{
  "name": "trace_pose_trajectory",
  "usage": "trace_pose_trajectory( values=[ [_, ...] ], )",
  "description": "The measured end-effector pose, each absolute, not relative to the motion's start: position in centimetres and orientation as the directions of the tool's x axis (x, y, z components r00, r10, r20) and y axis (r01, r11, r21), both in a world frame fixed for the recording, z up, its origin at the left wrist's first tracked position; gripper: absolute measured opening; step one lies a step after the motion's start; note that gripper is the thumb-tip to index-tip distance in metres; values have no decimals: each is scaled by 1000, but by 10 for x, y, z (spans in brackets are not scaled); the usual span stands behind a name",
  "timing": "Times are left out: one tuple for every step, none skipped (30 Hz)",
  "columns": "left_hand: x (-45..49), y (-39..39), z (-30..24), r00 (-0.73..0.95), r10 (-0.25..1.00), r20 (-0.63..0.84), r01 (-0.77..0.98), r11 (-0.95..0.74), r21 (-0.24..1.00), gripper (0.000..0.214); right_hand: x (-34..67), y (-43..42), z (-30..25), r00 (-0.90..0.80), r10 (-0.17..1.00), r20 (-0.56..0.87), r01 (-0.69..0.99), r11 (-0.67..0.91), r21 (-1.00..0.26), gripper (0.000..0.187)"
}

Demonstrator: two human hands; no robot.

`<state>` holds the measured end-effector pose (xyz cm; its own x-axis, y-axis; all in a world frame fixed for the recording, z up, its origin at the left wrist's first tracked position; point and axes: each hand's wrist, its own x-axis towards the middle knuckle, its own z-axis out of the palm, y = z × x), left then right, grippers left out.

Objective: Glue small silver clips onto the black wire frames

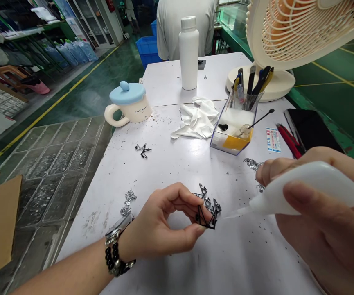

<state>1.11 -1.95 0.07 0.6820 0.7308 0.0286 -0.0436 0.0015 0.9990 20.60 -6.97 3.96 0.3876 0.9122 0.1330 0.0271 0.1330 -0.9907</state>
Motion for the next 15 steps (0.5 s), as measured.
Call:
trace_pose_trajectory(
  values=[
    [11, -19, 1, 682, 731, 29, -44, 2, 999, 25, 206, -70, 39, 387, 913, 133, 24, 134, -991, 18],
    [11, -19, 1, 681, 731, 30, -45, 0, 999, 25, 206, -70, 39, 386, 913, 131, 15, 135, -991, 18],
    [11, -19, 1, 681, 732, 31, -43, -2, 999, 25, 206, -70, 38, 388, 913, 130, 10, 137, -991, 18],
    [11, -19, 1, 680, 733, 35, -43, -8, 999, 25, 206, -70, 38, 391, 911, 132, 5, 141, -990, 19],
    [12, -19, 0, 679, 733, 40, -44, -13, 999, 25, 206, -70, 37, 390, 911, 132, 5, 141, -990, 20],
    [11, -19, 0, 678, 734, 45, -47, -18, 999, 24, 206, -70, 37, 389, 911, 135, 5, 145, -989, 21],
    [11, -19, 0, 679, 732, 50, -49, -23, 999, 24, 205, -69, 36, 385, 913, 136, 3, 147, -989, 21],
    [11, -19, 0, 681, 730, 53, -52, -24, 998, 24, 205, -69, 36, 381, 914, 139, 2, 150, -989, 21],
    [11, -18, 0, 683, 728, 54, -54, -23, 998, 25, 206, -68, 36, 377, 915, 144, 0, 156, -988, 21],
    [11, -18, -1, 686, 726, 54, -56, -22, 998, 25, 206, -68, 36, 372, 917, 148, -4, 161, -987, 20],
    [10, -18, -1, 686, 725, 52, -56, -19, 998, 25, 206, -68, 36, 371, 916, 153, -2, 165, -986, 19],
    [10, -18, -1, 687, 725, 50, -55, -17, 998, 26, 206, -69, 36, 370, 916, 158, 0, 170, -985, 19],
    [10, -18, -1, 686, 726, 50, -55, -17, 998, 26, 207, -69, 36, 367, 916, 161, 1, 172, -985, 19],
    [10, -19, -1, 685, 727, 50, -55, -16, 998, 26, 208, -70, 36, 368, 915, 163, -1, 175, -985, 19],
    [10, -19, -2, 684, 728, 48, -54, -16, 998, 26, 209, -70, 37, 376, 911, 168, -3, 183, -983, 20]
  ],
)
